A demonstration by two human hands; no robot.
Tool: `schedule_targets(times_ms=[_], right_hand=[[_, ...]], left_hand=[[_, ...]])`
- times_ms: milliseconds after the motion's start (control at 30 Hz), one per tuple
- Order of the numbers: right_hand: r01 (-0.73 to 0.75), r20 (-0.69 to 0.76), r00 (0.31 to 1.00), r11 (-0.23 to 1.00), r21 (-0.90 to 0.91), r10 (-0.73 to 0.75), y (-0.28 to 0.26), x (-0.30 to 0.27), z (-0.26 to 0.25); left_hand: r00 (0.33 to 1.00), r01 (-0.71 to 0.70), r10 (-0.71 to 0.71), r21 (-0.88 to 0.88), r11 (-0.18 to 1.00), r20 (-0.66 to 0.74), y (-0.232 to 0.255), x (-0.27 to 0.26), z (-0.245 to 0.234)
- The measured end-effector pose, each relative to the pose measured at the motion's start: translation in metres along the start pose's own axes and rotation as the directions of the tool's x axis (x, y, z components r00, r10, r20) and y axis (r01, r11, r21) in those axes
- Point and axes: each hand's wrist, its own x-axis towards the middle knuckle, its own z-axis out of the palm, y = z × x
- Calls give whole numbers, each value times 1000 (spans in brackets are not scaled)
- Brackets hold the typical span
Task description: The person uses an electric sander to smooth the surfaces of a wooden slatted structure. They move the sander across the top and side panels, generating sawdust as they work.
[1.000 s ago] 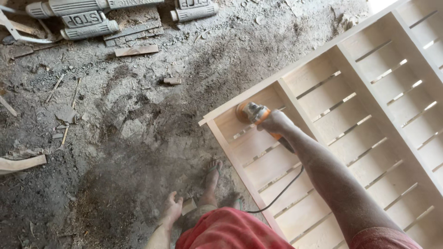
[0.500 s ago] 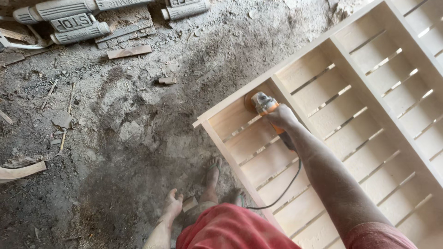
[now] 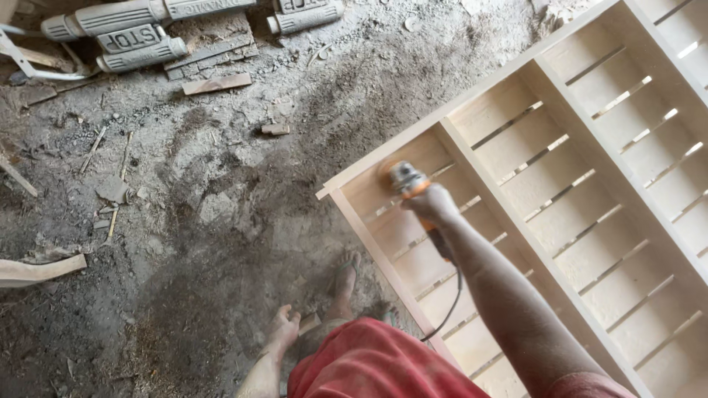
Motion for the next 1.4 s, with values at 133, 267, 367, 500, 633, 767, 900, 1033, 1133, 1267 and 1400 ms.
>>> schedule_targets(times_ms=[133,267,367,500,633,767,900,1033,1133,1267,1400], right_hand=[[16,39,999,989,-149,-11,-28,-36,35],[60,60,997,971,-232,-47,-24,-63,51],[30,45,999,964,-266,-19,0,-63,44],[-46,-8,999,996,-75,46,32,-53,7],[-200,-71,978,977,-79,194,47,-19,-36],[-196,-144,971,980,-36,189,65,-6,-53],[-176,-145,974,984,-17,172,68,-13,-57],[-191,-100,976,981,37,194,64,-50,-42],[-205,-33,978,979,-15,204,50,-73,-19],[-90,13,996,986,-140,93,29,-95,12],[27,13,1000,986,-163,-26,31,-121,43]], left_hand=[[995,-92,87,-144,985,-40,2,3,2],[992,-125,121,-116,985,-39,-3,12,4],[990,-139,137,-65,988,-38,-4,18,7],[990,-141,140,-68,988,-13,-6,-5,4],[994,-106,106,-5,994,2,4,0,-6],[989,-147,142,-127,981,-44,-3,-8,-7],[994,-99,96,-56,994,-44,-2,-8,-15],[998,-45,45,-6,999,-39,-13,-28,-13],[999,-53,53,38,998,2,-14,-29,-12],[996,-78,74,96,992,40,-7,-28,-14],[992,-126,125,49,991,19,2,-20,-17]])
